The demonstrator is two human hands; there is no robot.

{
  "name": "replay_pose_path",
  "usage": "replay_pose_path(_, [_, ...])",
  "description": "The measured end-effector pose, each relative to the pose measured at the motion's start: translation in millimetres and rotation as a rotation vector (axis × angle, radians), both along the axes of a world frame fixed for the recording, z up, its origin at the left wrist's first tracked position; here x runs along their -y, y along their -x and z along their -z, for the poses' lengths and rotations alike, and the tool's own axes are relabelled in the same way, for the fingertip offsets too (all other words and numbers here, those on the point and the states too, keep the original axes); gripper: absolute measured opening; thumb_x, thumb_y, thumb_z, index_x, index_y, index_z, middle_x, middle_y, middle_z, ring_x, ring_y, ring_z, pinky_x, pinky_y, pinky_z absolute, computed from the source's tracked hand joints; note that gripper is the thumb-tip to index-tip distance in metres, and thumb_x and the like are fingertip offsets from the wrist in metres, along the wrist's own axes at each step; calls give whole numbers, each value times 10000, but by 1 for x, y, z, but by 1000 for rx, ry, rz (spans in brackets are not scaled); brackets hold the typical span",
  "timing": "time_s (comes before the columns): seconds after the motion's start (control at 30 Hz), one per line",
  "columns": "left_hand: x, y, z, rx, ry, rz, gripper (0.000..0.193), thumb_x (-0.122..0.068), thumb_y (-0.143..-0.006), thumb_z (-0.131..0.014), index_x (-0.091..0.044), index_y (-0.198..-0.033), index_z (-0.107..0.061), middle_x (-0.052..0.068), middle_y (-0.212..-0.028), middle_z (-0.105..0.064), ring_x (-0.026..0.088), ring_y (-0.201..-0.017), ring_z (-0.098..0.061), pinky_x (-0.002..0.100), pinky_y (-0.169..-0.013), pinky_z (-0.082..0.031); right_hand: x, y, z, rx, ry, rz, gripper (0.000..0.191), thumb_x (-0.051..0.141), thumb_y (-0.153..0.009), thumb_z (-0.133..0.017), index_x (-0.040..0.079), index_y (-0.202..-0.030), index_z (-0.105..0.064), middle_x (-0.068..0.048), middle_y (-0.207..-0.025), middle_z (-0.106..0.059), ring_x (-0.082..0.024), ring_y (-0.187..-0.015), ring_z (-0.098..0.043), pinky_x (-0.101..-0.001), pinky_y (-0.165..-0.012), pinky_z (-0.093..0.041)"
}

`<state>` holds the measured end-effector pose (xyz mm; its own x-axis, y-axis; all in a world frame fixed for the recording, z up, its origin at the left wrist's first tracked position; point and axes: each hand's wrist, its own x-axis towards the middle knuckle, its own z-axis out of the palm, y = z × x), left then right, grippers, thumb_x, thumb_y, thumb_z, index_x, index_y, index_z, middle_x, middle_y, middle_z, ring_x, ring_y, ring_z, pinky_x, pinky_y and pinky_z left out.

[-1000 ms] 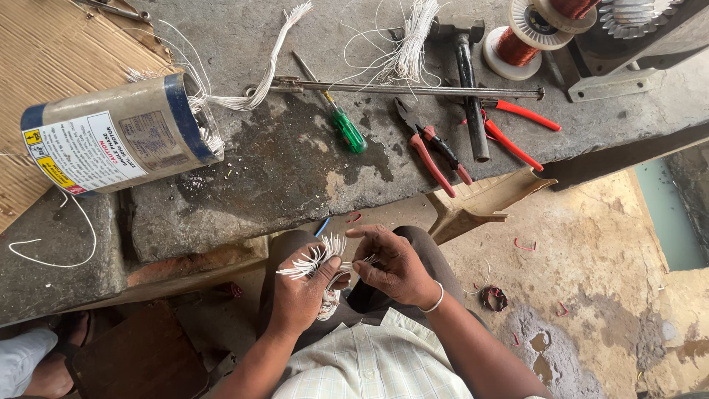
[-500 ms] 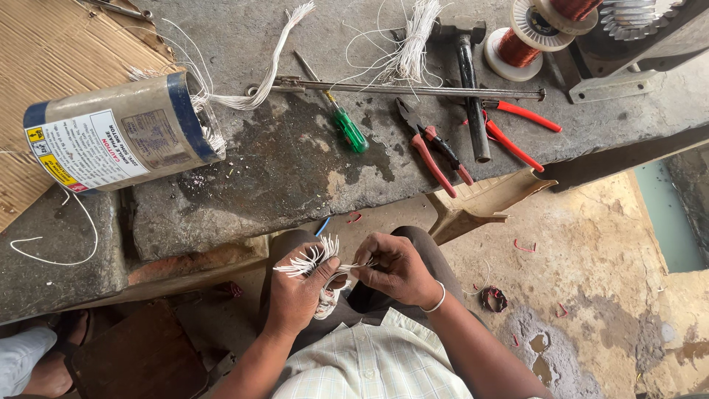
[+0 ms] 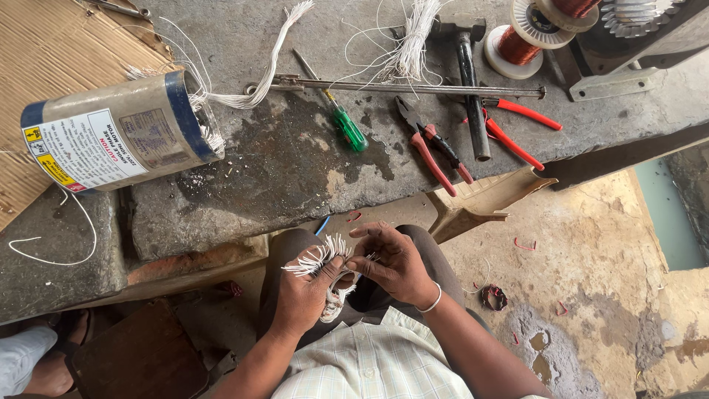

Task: The person strips insulation from white electrical wires, separates the strands, and uses pliers to trim the ends. They then gather the prepared wires and tie them together with a thin cord.

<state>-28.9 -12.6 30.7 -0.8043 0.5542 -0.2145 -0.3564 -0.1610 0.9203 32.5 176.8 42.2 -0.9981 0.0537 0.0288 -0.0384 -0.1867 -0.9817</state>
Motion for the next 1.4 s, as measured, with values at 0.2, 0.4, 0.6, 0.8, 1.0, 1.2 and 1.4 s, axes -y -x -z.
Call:
replay_pose_path(0.2, [-2, 1, -1, -50, -26, -13, 208, -158, -950, -687, 37, -1023, -691, 110, -842, -767, 142, -744, -765, 284, -671, -653, 0, 0, 1, -39, -75, -1, 287, 26, -918, -764, -18, -1180, -658, -48, -971, -711, -84, -916, -687, -252, -831, -593])
replay_pose_path(0.4, [-4, -1, -4, -110, 50, -32, 236, -173, -920, -734, 43, -1009, -697, 92, -824, -762, 129, -731, -756, 282, -666, -652, 5, 0, 13, 73, -35, 71, 197, 87, -931, -802, -17, -1011, -655, -45, -920, -689, -68, -834, -631, -238, -726, -553])
replay_pose_path(0.6, [-1, 0, -4, 24, -64, -84, 182, -134, -951, -688, 34, -1020, -689, 76, -845, -733, 121, -757, -737, 295, -697, -655, 5, 0, 15, -2, 111, 43, 184, 57, -998, -761, 15, -998, -581, -24, -976, -657, -72, -885, -588, -241, -782, -524])
replay_pose_path(0.8, [-1, 2, 2, -33, -47, -30, 148, -92, -948, -700, 49, -991, -687, 109, -851, -752, 150, -757, -754, 301, -686, -653, 5, -2, 2, -3, -10, 33, 422, 39, -933, -720, 52, -1332, -585, 18, -931, -622, -51, -858, -596, -212, -772, -523])
replay_pose_path(1.0, [-1, 3, 4, 0, -23, -28, 134, -87, -929, -712, 38, -968, -682, 128, -852, -758, 160, -756, -768, 301, -670, -665, 3, -1, 0, -30, -65, -2, 364, 37, -963, -732, 6, -1312, -637, -5, -945, -643, -48, -868, -598, -215, -774, -530])
replay_pose_path(1.2, [0, 2, 2, 16, -30, -44, 155, -97, -918, -713, 38, -990, -689, 129, -867, -764, 162, -753, -770, 306, -671, -672, 3, -1, 2, -31, -99, -7, 340, 38, -953, -745, -4, -1275, -643, -12, -948, -667, -56, -884, -628, -225, -804, -555])
replay_pose_path(1.4, [-1, 2, 0, -16, -1, -33, 163, -105, -923, -721, 43, -985, -689, 133, -854, -763, 162, -744, -769, 302, -665, -669, 1, -1, 0, -31, -62, 4, 297, 38, -955, -739, -11, -1223, -625, -23, -1012, -660, -74, -957, -649, -249, -894, -573])
